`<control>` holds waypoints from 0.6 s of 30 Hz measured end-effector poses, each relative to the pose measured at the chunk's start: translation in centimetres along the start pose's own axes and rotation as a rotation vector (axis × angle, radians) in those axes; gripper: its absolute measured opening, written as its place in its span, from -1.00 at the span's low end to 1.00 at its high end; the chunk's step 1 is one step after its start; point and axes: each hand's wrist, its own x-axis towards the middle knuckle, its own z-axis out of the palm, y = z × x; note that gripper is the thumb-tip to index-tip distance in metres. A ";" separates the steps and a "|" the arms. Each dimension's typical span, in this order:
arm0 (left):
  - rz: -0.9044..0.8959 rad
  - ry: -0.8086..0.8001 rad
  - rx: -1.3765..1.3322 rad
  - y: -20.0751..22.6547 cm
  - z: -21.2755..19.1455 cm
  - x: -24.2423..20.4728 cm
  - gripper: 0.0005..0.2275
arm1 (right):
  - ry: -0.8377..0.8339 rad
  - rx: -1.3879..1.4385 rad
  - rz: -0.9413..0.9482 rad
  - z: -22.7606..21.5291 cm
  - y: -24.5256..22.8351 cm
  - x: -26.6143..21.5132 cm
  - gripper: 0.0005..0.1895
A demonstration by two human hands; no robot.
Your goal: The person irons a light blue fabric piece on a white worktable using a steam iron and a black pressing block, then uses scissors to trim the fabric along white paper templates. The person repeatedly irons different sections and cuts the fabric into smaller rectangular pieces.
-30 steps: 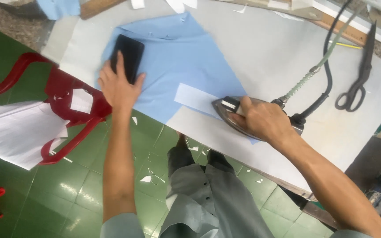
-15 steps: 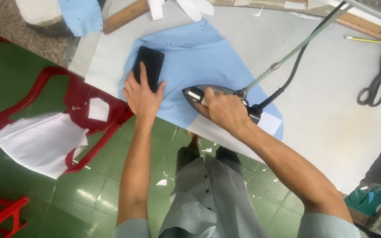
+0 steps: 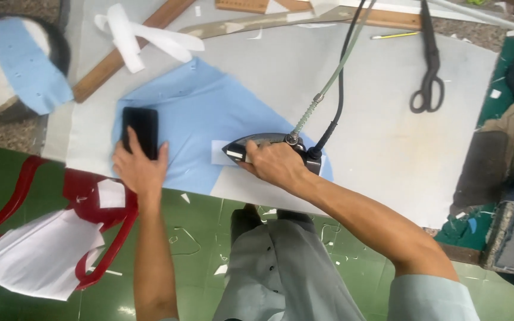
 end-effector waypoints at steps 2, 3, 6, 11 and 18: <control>-0.008 -0.025 0.003 0.2 -0.2 -0.1 -0.22 | 0.008 -0.019 0.001 0.4 1.1 -1.0 -0.59; -0.018 -0.048 0.010 0.1 -0.4 0.0 -0.22 | 0.017 -0.036 -0.003 0.6 1.6 -1.4 -0.58; -0.051 -0.108 0.012 0.7 -1.2 0.3 -0.26 | -0.001 -0.023 0.001 1.1 3.1 -2.4 -0.57; -0.074 -0.132 0.010 1.3 -1.6 0.3 -0.27 | -0.030 -0.029 0.019 -0.2 4.6 -4.7 -0.60; 0.017 0.012 -0.016 0.5 -0.5 0.1 -0.38 | -0.086 0.001 0.184 -1.4 8.7 -10.5 -0.50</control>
